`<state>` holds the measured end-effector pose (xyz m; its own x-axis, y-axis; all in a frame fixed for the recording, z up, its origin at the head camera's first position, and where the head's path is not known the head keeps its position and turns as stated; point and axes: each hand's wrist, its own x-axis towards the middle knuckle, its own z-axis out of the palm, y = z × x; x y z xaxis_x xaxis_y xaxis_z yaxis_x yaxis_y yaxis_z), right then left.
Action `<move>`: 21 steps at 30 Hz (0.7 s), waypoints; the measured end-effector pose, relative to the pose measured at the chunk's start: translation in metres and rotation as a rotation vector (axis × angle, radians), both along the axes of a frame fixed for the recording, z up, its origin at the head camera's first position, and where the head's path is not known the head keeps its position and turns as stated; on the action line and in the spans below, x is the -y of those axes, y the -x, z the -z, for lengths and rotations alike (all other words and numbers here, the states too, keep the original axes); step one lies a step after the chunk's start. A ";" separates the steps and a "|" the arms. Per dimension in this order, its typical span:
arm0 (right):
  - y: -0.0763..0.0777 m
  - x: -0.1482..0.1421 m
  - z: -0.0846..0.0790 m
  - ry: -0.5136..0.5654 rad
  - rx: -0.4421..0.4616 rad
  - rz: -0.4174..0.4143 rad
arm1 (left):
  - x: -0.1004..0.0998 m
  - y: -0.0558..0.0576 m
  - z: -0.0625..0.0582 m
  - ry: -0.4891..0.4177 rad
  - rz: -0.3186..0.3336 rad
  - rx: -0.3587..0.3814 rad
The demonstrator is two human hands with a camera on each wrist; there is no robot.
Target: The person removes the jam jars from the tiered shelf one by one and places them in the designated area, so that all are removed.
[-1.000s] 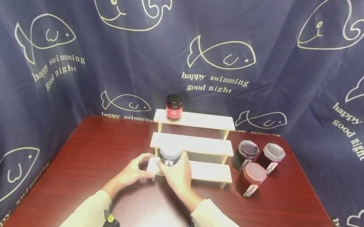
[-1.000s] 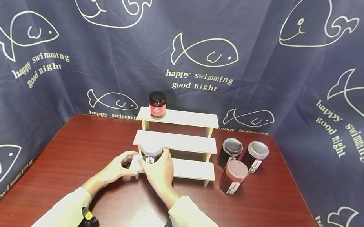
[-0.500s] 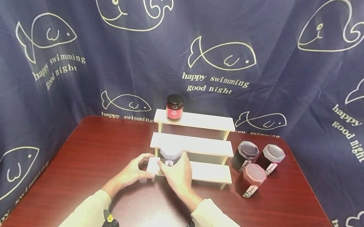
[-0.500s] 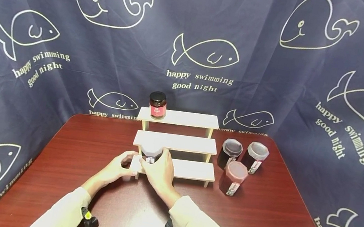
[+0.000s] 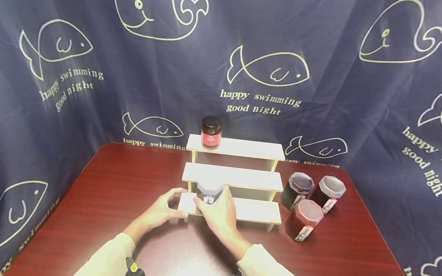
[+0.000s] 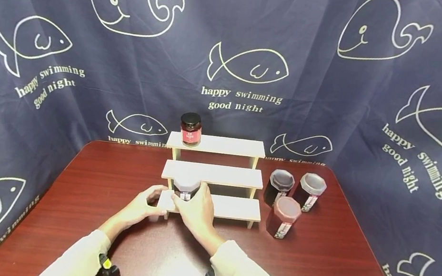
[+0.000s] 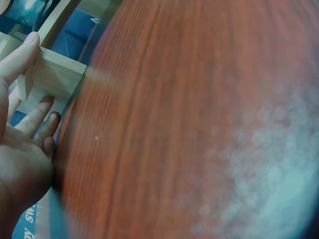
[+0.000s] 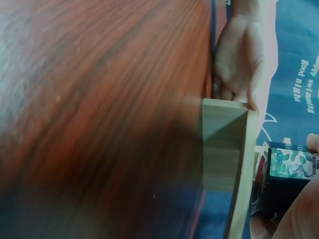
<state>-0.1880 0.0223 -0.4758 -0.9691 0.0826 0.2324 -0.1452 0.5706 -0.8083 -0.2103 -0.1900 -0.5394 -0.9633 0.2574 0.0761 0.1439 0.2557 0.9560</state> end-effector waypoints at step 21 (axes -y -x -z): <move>-0.015 -0.073 -0.034 0.017 -0.060 -0.040 | 0.000 0.001 0.005 -0.054 0.014 -0.001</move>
<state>-0.1730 0.0948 -0.4413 -0.9562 0.0484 0.2887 -0.2159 0.5495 -0.8071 -0.2109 -0.1902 -0.5441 -0.9597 0.2659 0.0911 0.1479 0.2021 0.9681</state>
